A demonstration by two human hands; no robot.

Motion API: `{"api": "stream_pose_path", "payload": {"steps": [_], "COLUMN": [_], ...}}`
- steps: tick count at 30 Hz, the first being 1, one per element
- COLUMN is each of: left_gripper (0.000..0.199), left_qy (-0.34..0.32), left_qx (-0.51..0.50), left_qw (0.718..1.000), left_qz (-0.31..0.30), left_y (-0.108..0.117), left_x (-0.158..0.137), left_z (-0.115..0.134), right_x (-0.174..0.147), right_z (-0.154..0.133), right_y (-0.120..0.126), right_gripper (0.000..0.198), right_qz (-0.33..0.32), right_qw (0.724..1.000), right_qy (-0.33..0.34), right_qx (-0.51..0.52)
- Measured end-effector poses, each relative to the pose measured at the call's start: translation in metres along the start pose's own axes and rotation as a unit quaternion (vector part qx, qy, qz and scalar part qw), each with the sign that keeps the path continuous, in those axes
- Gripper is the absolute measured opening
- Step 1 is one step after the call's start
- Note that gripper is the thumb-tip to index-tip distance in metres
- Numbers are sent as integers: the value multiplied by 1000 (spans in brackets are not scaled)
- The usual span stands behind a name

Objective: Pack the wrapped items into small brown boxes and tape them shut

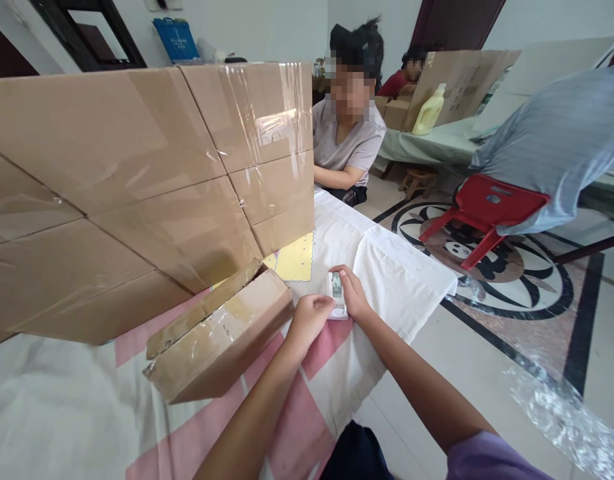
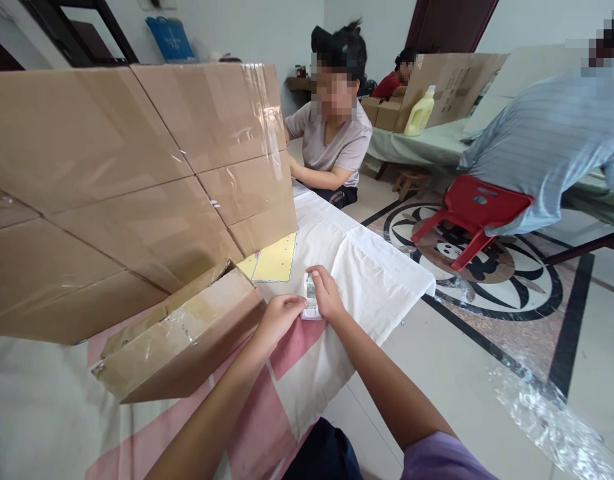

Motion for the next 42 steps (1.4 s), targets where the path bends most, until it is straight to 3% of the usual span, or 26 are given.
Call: {"api": "stream_pose_path", "payload": {"steps": [5, 11, 22, 32, 42], "left_gripper": [15, 17, 20, 25, 26], "left_qy": [-17, -36, -27, 14, 43], "left_qx": [13, -8, -75, -102, -116], "left_qw": [1000, 998, 995, 994, 992], "left_qz": [-11, 44, 55, 44, 34], "left_y": [-10, -15, -27, -14, -11], "left_x": [3, 0, -17, -26, -26], "left_z": [-4, -15, -6, -30, -31], "right_x": [1, 0, 0, 2, 3], "right_z": [1, -3, -2, -2, -5], "right_y": [0, -1, -1, -1, 0], "right_gripper": [44, 42, 43, 46, 46], "right_qz": [3, 7, 12, 12, 5], "right_qw": [1000, 999, 999, 999, 998], "right_qy": [5, 14, 10, -4, -24], "right_qx": [-5, -30, -45, -50, -62]}}
Point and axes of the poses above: each hand's wrist, its own x-axis towards the middle knuckle, its own y-axis out of the back of the hand, z = x × y, the point moved 3 cm from there along x, towards the middle knuckle, and after that the axes turned 10 degrees about -x, right-handed, at the moved point
